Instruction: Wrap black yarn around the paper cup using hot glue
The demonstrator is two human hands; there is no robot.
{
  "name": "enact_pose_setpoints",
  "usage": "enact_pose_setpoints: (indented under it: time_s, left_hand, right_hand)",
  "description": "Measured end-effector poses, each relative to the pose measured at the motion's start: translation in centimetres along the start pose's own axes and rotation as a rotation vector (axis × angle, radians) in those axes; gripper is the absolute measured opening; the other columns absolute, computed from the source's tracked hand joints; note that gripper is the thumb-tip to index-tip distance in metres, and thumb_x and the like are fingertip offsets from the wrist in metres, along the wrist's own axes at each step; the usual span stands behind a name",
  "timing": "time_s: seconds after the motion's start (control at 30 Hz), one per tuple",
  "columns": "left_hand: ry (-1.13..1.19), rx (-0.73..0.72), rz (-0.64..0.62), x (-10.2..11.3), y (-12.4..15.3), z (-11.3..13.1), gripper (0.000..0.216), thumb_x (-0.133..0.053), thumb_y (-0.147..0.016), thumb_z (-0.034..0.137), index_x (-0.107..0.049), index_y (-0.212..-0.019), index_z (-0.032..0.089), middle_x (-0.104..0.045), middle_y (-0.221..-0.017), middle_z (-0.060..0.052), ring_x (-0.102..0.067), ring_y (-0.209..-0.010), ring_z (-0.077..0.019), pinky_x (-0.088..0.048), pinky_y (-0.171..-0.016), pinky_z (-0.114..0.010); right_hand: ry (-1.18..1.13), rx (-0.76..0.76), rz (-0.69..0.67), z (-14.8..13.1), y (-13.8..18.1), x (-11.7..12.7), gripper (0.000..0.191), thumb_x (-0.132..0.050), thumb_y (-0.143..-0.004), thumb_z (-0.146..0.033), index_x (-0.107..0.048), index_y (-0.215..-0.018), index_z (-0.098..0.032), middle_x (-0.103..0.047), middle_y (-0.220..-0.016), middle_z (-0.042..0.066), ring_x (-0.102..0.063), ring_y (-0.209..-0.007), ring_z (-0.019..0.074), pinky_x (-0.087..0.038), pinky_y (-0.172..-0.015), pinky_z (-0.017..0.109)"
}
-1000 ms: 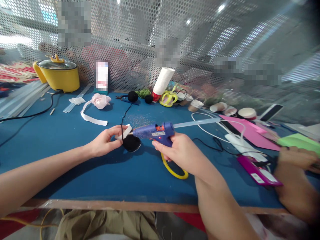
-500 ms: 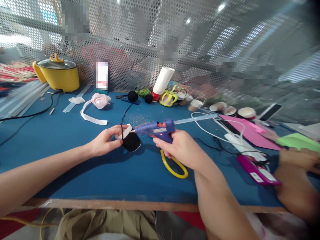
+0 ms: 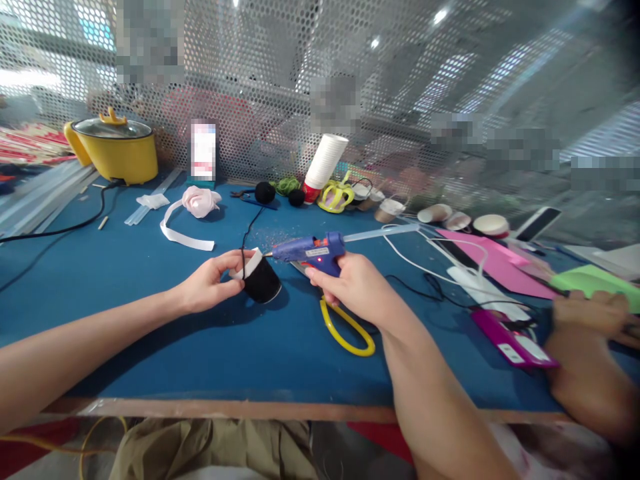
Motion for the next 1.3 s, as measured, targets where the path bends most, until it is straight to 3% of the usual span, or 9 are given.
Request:
enact_pose_setpoints:
  time_s: [0.6,0.87,0.97,1.03,1.13,1.3]
  left_hand:
    - [-0.017,-0.024,0.009,0.1,0.0,0.1,0.014,-0.051,-0.074,0.018,-0.040,-0.065,0.019,-0.051,-0.122,-0.012,-0.042,-0.120,-0.0244,-0.031,-0.099,-0.038]
    - [-0.027,-0.025,0.005,0.0,0.0,0.2,0.011,-0.049,-0.073,0.017,-0.040,-0.066,0.018,-0.051,-0.121,-0.015,-0.043,-0.118,-0.0255,-0.032,-0.098,-0.040]
    - [-0.031,-0.018,0.012,0.1,0.0,0.3,0.012,-0.049,-0.073,0.018,-0.039,-0.066,0.018,-0.051,-0.120,-0.015,-0.043,-0.118,-0.0266,-0.033,-0.096,-0.040]
    - [-0.045,-0.024,0.015,0.1,0.0,0.6,0.012,-0.049,-0.073,0.018,-0.039,-0.066,0.018,-0.051,-0.121,-0.015,-0.043,-0.118,-0.0265,-0.034,-0.096,-0.040]
    - [-0.125,-0.069,0.017,0.0,0.1,1.4,0.011,-0.048,-0.072,0.016,-0.040,-0.066,0.018,-0.051,-0.122,-0.015,-0.044,-0.118,-0.0261,-0.035,-0.095,-0.039]
    - [-0.355,-0.169,-0.002,-0.4,0.4,3.0,0.009,-0.045,-0.071,0.011,-0.041,-0.068,0.018,-0.050,-0.123,-0.016,-0.048,-0.113,-0.0244,-0.038,-0.092,-0.039]
  right_hand:
    - [-0.010,-0.013,-0.028,-0.2,0.3,0.0,0.021,-0.053,-0.075,-0.035,-0.052,-0.066,-0.016,-0.053,-0.042,-0.003,-0.052,-0.039,0.0104,-0.043,-0.044,0.021]
    - [-0.159,-0.013,-0.048,-0.7,0.5,0.6,0.019,-0.056,-0.075,-0.033,-0.053,-0.065,-0.016,-0.052,-0.042,-0.003,-0.051,-0.041,0.0096,-0.043,-0.046,0.021]
    - [-0.319,-0.004,0.048,0.6,-1.1,1.2,0.017,-0.058,-0.073,-0.032,-0.051,-0.072,-0.016,-0.051,-0.044,-0.005,-0.048,-0.038,0.0091,-0.042,-0.043,0.021]
    - [-0.350,-0.034,0.180,2.4,-2.6,2.0,0.019,-0.055,-0.075,-0.034,-0.050,-0.076,-0.016,-0.056,-0.051,-0.001,-0.052,-0.042,0.0106,-0.043,-0.045,0.023]
    - [-0.016,-0.133,0.330,5.2,-5.0,2.8,0.023,-0.049,-0.079,-0.039,-0.052,-0.075,-0.016,-0.062,-0.069,0.006,-0.058,-0.055,0.0140,-0.043,-0.049,0.024]
    - [0.156,-0.227,0.301,7.9,-8.2,1.5,0.035,-0.045,-0.082,-0.039,-0.050,-0.055,-0.017,-0.057,-0.051,0.008,-0.056,-0.048,0.0179,-0.040,-0.048,0.028]
Point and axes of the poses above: each hand's wrist, its own y-axis away from the middle knuckle, its own x-axis out of the back of the hand, z = x × y, the point moved 7 cm from there along -y, towards the middle knuckle
